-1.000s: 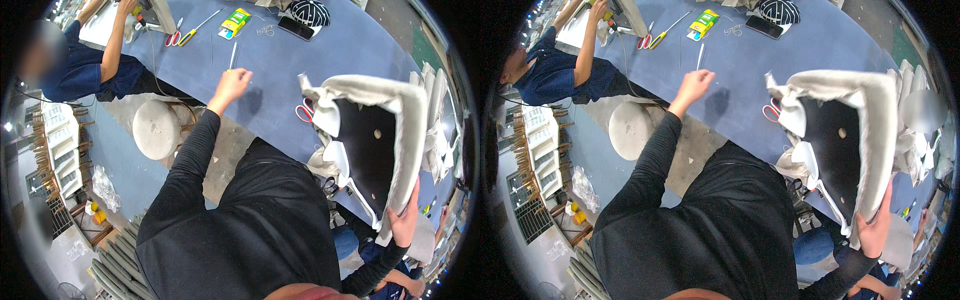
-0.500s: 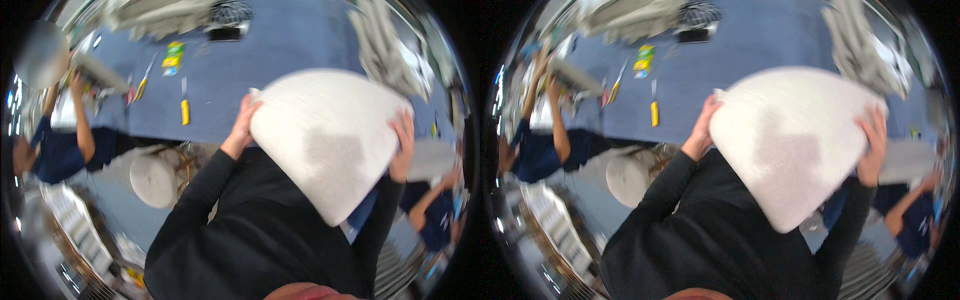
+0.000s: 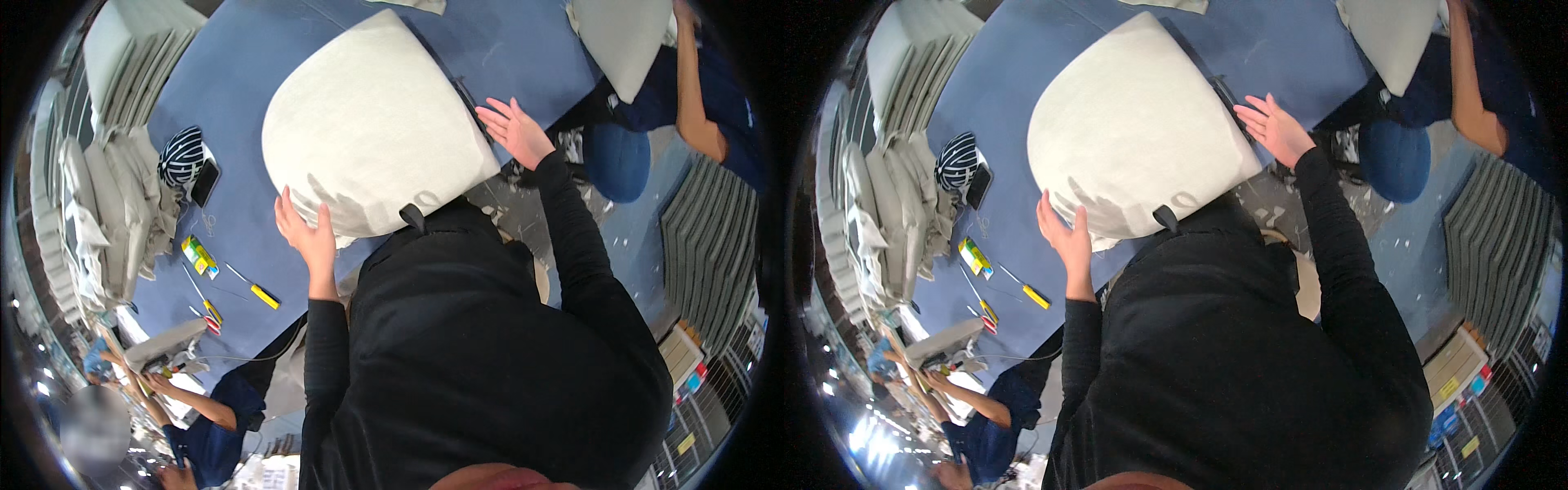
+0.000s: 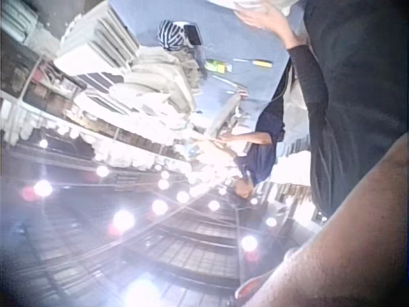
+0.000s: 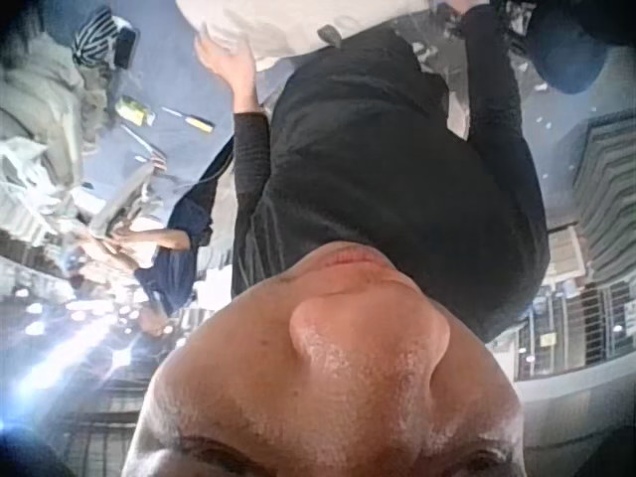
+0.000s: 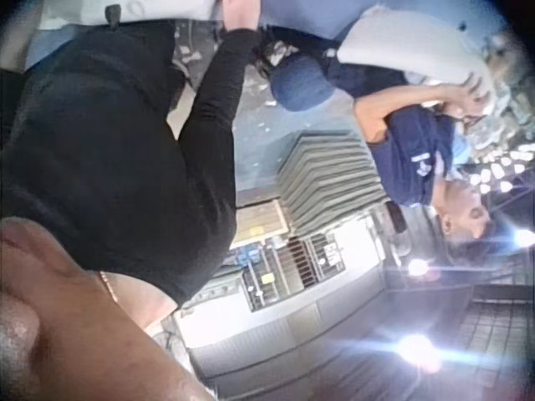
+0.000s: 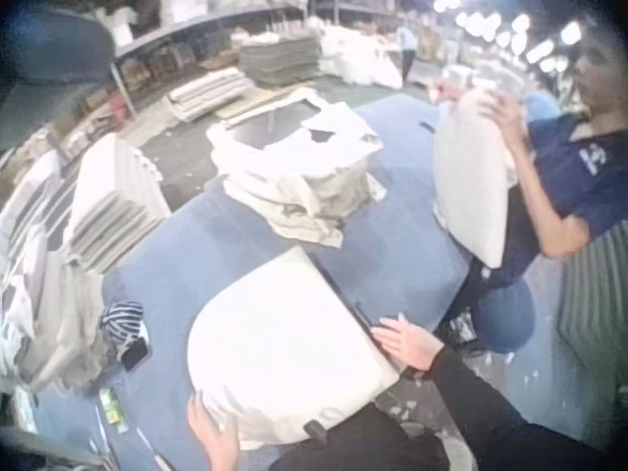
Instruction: The person staples fabric onto a foam cushion using a yellow staple gun. They repeatedly pull the fabric taut, staple the edges, and trim excess material with scissors. The person works on multiple cushions, flipping them to secure the fabric on all sides.
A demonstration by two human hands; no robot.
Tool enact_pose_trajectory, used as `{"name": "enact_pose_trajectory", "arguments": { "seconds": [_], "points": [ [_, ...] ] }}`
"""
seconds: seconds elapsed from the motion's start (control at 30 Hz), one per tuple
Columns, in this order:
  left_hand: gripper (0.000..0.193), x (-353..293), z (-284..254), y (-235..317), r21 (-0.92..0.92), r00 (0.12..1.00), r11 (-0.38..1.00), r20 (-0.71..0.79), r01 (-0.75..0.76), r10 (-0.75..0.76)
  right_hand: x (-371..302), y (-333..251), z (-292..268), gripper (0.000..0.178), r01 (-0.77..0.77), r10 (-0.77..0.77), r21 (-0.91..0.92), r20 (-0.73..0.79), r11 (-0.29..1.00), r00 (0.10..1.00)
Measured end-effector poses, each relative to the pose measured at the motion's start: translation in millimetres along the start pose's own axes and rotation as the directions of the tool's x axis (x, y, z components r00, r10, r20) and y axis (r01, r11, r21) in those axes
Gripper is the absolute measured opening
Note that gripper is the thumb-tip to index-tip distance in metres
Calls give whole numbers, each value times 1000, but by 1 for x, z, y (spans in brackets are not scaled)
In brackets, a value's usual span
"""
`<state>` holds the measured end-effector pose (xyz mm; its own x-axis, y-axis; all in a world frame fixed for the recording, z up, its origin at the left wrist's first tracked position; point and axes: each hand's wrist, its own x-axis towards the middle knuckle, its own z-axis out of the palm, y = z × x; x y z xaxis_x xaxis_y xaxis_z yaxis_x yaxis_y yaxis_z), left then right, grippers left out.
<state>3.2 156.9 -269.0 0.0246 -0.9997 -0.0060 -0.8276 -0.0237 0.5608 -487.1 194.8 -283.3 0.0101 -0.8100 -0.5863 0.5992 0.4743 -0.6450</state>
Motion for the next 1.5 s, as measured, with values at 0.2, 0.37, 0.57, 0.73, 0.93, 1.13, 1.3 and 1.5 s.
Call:
{"name": "enact_pose_trajectory", "arguments": {
  "seconds": [0.2,0.37,0.57,0.73,0.93,1.13,1.3,1.5],
  "points": [
    [74,65,68,-15,287,997,958,68,16,-37,-27,33,-50,86,-199,196,-233,-34,952,980],
    [70,65,91,-8,370,998,927,6,57,-64,-56,63,-40,86,-133,89,-279,-164,951,982],
    [68,67,97,-10,386,999,922,-46,29,-12,-63,97,-24,76,-83,10,-233,-298,969,955],
    [68,65,95,-11,391,999,920,-47,36,-19,-22,86,-5,67,15,-164,-521,-241,853,956],
    [72,70,94,-16,342,997,940,-70,6,19,126,-16,81,72,111,-167,-536,-56,837,984],
    [74,68,96,-21,345,997,939,-76,3,25,258,-80,106,90,102,-51,-524,111,846,992],
    [75,68,99,-27,357,994,934,-85,-27,61,301,-98,114,99,103,-102,-808,54,581,993],
    [75,70,99,-24,334,989,942,-135,-14,62,299,-74,126,96,54,-104,-653,-38,756,994]
  ]
}}
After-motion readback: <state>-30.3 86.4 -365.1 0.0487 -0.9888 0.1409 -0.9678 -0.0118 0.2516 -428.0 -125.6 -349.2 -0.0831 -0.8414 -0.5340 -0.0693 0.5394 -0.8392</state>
